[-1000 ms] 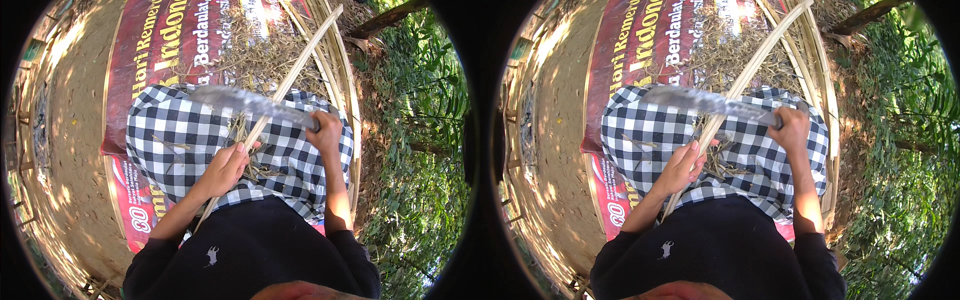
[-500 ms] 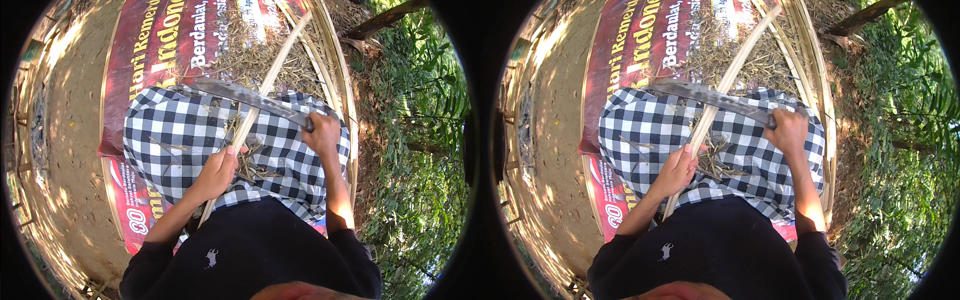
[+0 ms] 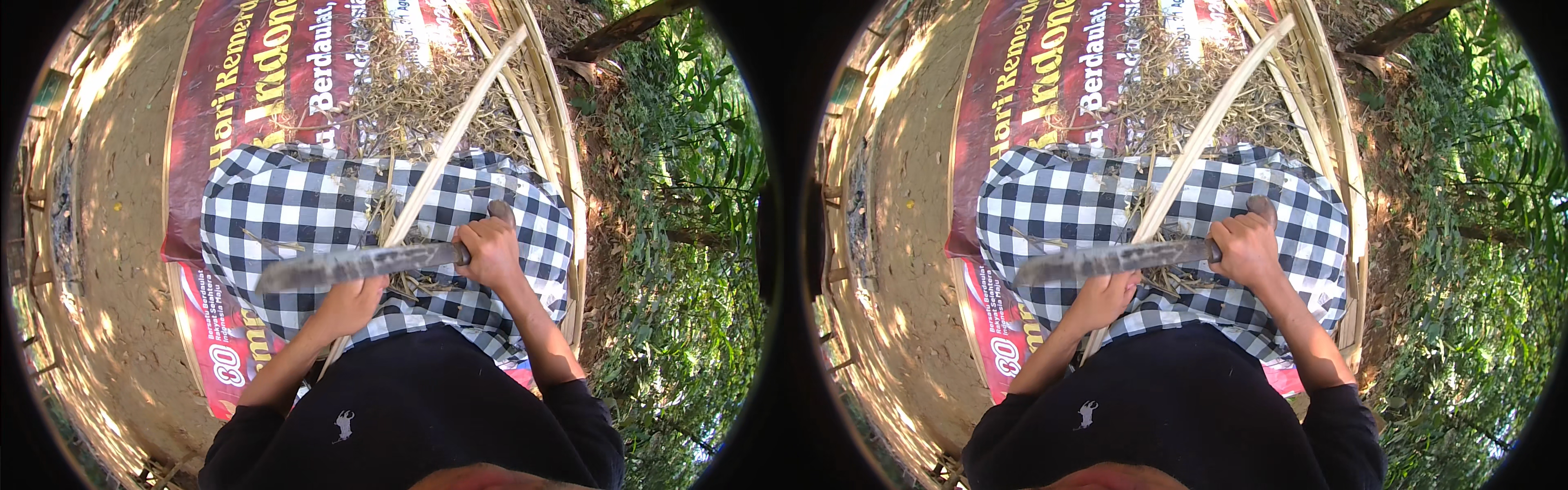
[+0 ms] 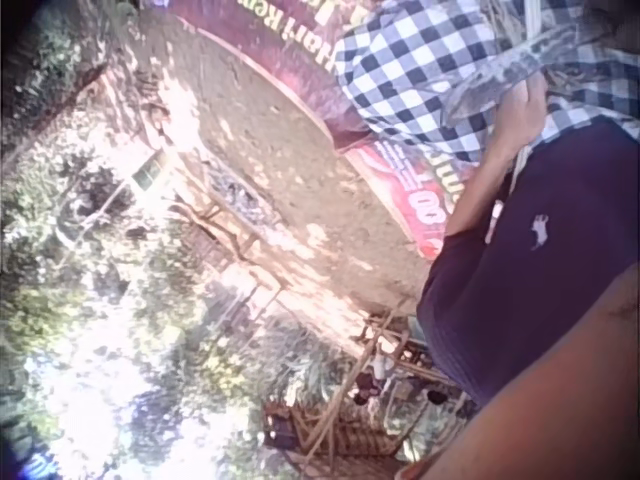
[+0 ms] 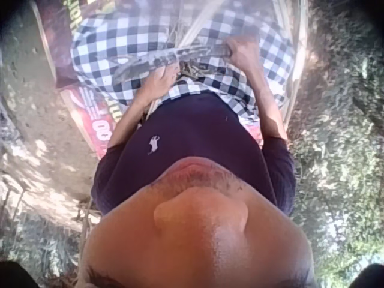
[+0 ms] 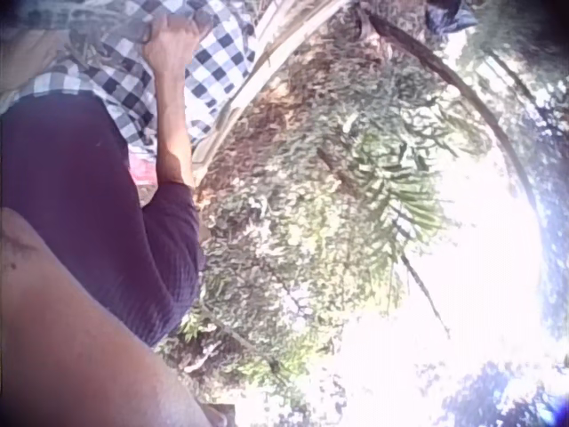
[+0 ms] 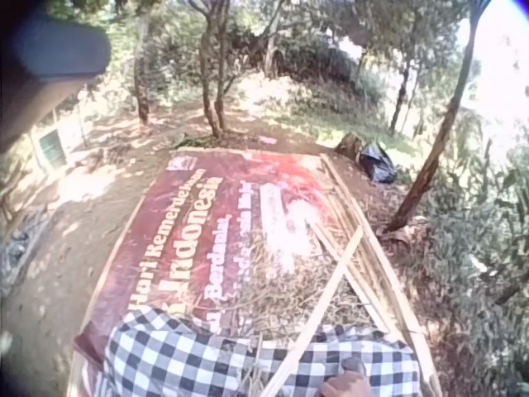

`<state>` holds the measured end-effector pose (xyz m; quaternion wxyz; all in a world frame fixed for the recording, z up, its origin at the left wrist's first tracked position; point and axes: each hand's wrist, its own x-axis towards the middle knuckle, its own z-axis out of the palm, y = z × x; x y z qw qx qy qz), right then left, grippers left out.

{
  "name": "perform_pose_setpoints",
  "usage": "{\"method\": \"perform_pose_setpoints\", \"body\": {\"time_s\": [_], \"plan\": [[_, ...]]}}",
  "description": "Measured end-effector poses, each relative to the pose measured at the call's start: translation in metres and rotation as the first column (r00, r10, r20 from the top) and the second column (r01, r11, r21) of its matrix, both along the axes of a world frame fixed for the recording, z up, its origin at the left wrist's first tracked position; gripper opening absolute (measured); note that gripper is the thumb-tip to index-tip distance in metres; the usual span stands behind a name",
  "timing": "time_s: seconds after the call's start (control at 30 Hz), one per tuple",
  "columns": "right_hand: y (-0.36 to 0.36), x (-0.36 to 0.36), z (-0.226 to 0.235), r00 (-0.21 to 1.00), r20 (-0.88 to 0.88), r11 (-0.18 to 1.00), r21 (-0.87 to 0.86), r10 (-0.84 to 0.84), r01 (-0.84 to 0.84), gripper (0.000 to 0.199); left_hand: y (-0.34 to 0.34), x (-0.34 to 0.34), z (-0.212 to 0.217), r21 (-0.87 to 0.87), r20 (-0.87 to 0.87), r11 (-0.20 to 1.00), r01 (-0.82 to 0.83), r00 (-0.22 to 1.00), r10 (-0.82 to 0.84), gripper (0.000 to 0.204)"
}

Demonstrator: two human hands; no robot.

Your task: The person strips bark and outer layers from pieces of wood using a machete and a curved blade while sitting outdoors.

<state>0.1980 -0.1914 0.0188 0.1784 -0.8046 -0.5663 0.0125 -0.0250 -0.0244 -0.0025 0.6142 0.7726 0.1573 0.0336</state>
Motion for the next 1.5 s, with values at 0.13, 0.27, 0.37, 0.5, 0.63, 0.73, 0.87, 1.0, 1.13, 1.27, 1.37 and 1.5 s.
{"method": "perform_pose_setpoints", "body": {"time_s": [0.13, 0.27, 0.37, 0.5, 0.63, 0.73, 0.87, 1.0, 1.13, 1.27, 1.37, 1.5], "plan": [[-0.039, 0.107, -0.015, 0.922, 0.175, 0.933, -0.041, -0.346, 0.358, 0.012, 0.008, 0.005, 0.042, -0.336, -0.161, 0.942, 0.009, 0.985, -0.067, 0.049], [-0.004, 0.047, 0.0, 0.938, 0.179, 0.946, -0.072, -0.298, 0.315, 0.014, 0.008, 0.013, 0.015, -0.306, -0.216, 0.944, -0.126, 0.974, 0.061, 0.048], [0.001, 0.031, -0.001, 0.985, 0.175, 0.997, 0.072, 0.006, -0.019, 0.015, -0.004, 0.005, 0.027, -0.433, -0.173, 0.9, -0.042, 0.984, -0.038, 0.049], [-0.034, 0.128, -0.006, 0.848, 0.239, 0.834, -0.191, -0.473, 0.518, 0.012, -0.007, -0.005, 0.043, -0.536, -0.216, 0.844, 0.006, 0.966, -0.143, 0.05], [0.0, 0.068, 0.01, 0.902, 0.248, 0.888, -0.214, -0.354, 0.408, 0.017, -0.009, -0.004, 0.033, -0.577, -0.244, 0.813, -0.073, 0.966, -0.086, 0.048], [-0.014, 0.074, -0.003, 0.973, 0.19, 0.988, -0.067, -0.127, 0.142, 0.018, -0.009, -0.003, 0.042, -0.644, -0.246, 0.758, -0.103, 0.966, -0.078, 0.047], [-0.034, 0.146, -0.009, 0.829, 0.243, 0.813, -0.19, -0.504, 0.55, 0.015, -0.005, -0.021, 0.057, -0.666, -0.315, 0.733, -0.141, 0.943, -0.105, 0.049], [0.006, 0.098, 0.003, 0.933, 0.145, 0.913, -0.206, -0.329, 0.354, 0.016, -0.008, -0.03, 0.05, -0.642, -0.361, 0.739, -0.204, 0.931, -0.056, 0.05], [-0.018, 0.155, -0.041, 0.932, 0.088, 0.928, -0.099, -0.351, 0.359, 0.012, -0.007, -0.046, 0.066, -0.684, -0.384, 0.704, -0.194, 0.915, -0.121, 0.052], [0.029, 0.122, -0.012, 0.919, 0.188, 0.867, -0.31, -0.347, 0.39, 0.018, -0.009, -0.053, 0.051, -0.59, -0.466, 0.745, -0.311, 0.885, 0.001, 0.053], [0.025, 0.115, -0.025, 0.991, 0.13, 0.986, -0.156, -0.041, 0.061, 0.017, -0.006, -0.06, 0.06, -0.617, -0.41, 0.742, -0.262, 0.912, -0.018, 0.052], [0.012, 0.176, -0.02, 0.922, 0.156, 0.89, -0.248, -0.354, 0.383, 0.011, -0.006, -0.058, 0.06, -0.628, -0.417, 0.741, -0.236, 0.907, -0.064, 0.053]]}}
